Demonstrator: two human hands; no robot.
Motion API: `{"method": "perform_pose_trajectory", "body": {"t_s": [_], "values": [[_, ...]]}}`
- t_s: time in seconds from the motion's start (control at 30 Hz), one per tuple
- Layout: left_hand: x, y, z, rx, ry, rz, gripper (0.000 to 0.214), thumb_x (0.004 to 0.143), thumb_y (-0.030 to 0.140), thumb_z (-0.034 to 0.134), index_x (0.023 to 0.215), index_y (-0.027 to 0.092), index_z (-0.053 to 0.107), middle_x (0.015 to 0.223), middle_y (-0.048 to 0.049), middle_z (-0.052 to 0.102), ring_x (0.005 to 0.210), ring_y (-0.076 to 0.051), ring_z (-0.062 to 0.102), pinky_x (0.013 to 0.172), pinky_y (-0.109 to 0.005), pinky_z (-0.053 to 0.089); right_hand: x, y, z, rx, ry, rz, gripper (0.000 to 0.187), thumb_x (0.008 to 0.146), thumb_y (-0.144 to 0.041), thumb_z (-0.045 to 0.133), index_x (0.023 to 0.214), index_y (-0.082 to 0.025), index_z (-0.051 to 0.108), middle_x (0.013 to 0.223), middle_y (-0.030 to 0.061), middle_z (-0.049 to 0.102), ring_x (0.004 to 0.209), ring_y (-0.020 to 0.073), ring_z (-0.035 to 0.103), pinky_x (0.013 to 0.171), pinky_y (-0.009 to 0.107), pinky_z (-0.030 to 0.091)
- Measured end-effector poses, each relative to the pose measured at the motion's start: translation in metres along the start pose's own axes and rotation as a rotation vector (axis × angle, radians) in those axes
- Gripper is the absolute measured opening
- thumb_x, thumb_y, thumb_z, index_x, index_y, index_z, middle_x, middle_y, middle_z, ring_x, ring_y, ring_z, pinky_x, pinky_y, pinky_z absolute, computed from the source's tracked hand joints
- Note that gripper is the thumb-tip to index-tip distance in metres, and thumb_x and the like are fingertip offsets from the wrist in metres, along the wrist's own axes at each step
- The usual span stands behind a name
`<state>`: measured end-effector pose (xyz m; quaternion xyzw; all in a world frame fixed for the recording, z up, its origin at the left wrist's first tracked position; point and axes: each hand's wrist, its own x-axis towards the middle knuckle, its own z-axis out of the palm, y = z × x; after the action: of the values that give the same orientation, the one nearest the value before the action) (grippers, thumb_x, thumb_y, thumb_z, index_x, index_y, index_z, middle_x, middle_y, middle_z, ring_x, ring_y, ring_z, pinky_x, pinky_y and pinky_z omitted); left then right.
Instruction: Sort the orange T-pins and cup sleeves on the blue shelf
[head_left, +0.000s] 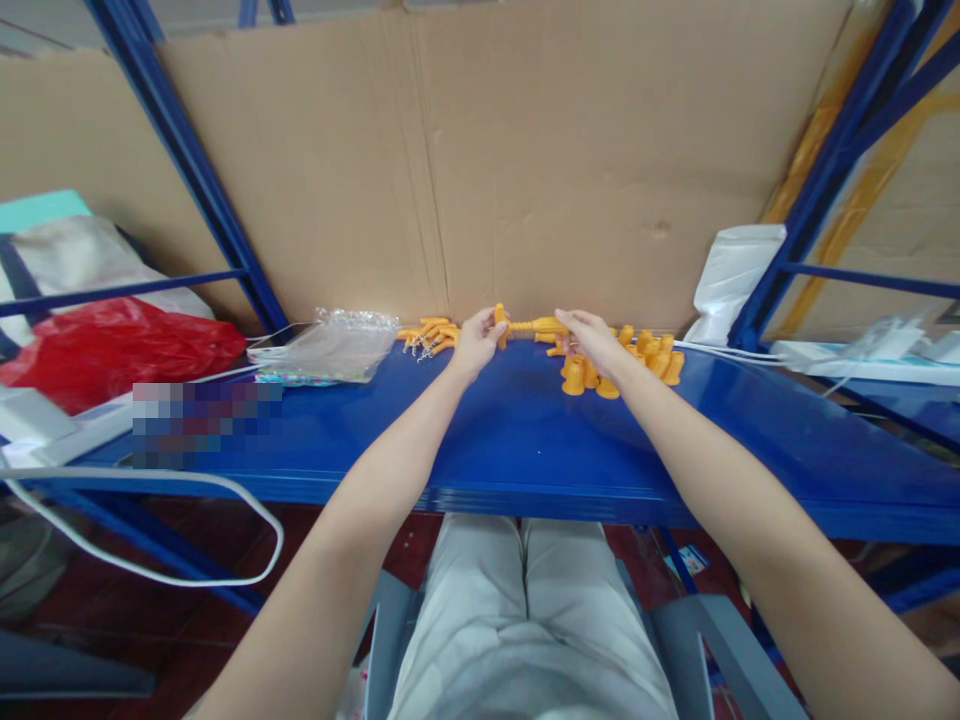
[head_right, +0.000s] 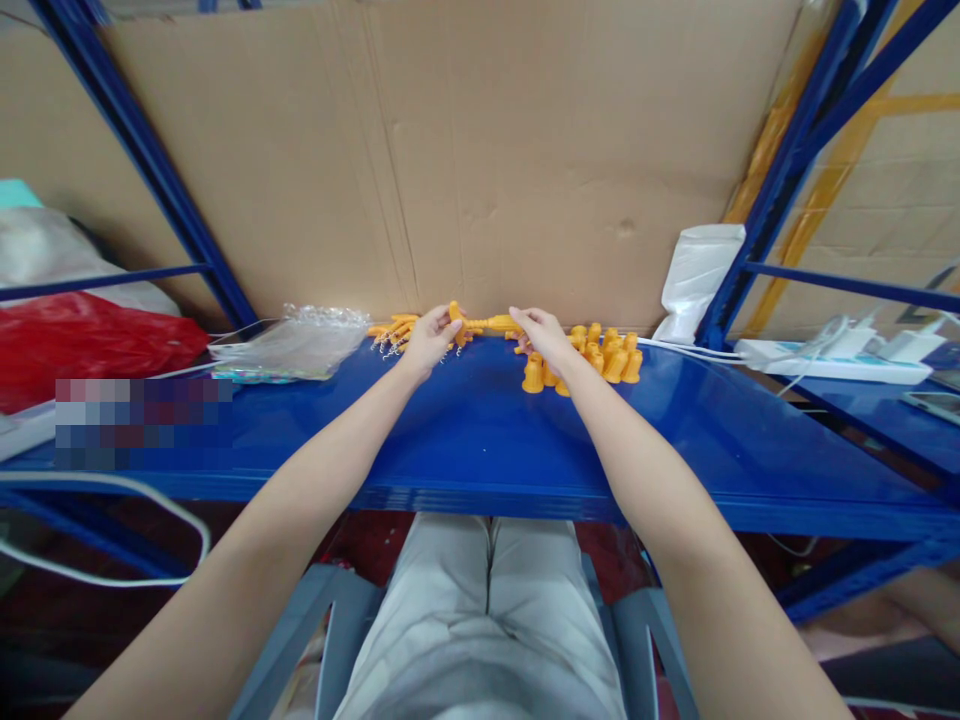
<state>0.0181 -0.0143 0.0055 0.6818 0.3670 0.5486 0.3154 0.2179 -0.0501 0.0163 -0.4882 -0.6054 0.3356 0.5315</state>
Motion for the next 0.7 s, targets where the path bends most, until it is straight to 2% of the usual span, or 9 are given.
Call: {"method": "perform_pose_trajectory", "body": {"t_s": [0.1,0.23,0.4,0.5,0.6,0.7], "values": [[0.001,0.001,0.001,-0.001,0.048,-0.071,0.013,0.094,0.019,0.058,0.106,0.014,0.062,0.097,-0.0056,0.075,0.078,-0.011,0.072,0.076,-0.022,0.057,0.002,0.003,0.003,-0.078,-0.016,-0.066,0.026,0.098,-0.045,0.057,0.087,-0.022,0.057,0.063,-0.0029,0.056,0.049,0.0095,0.048,0.049,0.021,0.042],[0.0,0.004,0.001,0.008,0.143,-0.139,0.008,0.095,0.023,0.06,0.093,0.015,0.062,0.079,-0.0024,0.072,0.063,-0.009,0.068,0.066,-0.02,0.054,0.005,0.011,0.005,-0.263,-0.058,-0.202,0.014,0.096,-0.034,0.059,0.098,-0.02,0.059,0.083,0.0018,0.067,0.067,0.0138,0.061,0.064,0.027,0.052],[-0.004,0.009,0.003,-0.037,0.189,-0.229,0.02,0.096,0.031,0.062,0.084,0.015,0.059,0.058,0.0022,0.062,0.048,-0.007,0.058,0.05,-0.016,0.046,0.003,0.016,0.001,-0.662,-0.101,-0.437,0.026,0.092,-0.03,0.059,0.114,-0.016,0.061,0.107,0.011,0.071,0.095,0.0236,0.067,0.087,0.038,0.052],[-0.006,0.01,0.006,-0.123,0.199,-0.274,0.022,0.096,0.03,0.061,0.079,0.016,0.056,0.052,0.0036,0.058,0.044,-0.007,0.055,0.044,-0.014,0.041,0.002,0.015,-0.003,-0.871,-0.059,-0.565,0.03,0.09,-0.028,0.057,0.118,-0.017,0.061,0.116,0.0147,0.069,0.107,0.0291,0.065,0.094,0.045,0.049],[-0.006,0.012,0.007,-0.232,0.222,-0.288,0.026,0.095,0.024,0.062,0.072,0.017,0.052,0.051,0.004,0.056,0.042,-0.007,0.054,0.044,-0.015,0.04,0.003,0.014,-0.004,-0.85,0.003,-0.671,0.032,0.088,-0.029,0.06,0.118,-0.019,0.061,0.119,0.0157,0.068,0.113,0.0328,0.062,0.096,0.05,0.047],[-0.005,0.014,0.005,-0.329,0.248,-0.266,0.025,0.094,0.018,0.062,0.072,0.018,0.051,0.055,0.004,0.058,0.044,-0.007,0.056,0.048,-0.017,0.044,0.005,0.014,-0.002,-0.618,0.071,-0.658,0.035,0.088,-0.037,0.064,0.118,-0.02,0.06,0.12,0.0145,0.067,0.109,0.0301,0.064,0.094,0.047,0.05]]}}
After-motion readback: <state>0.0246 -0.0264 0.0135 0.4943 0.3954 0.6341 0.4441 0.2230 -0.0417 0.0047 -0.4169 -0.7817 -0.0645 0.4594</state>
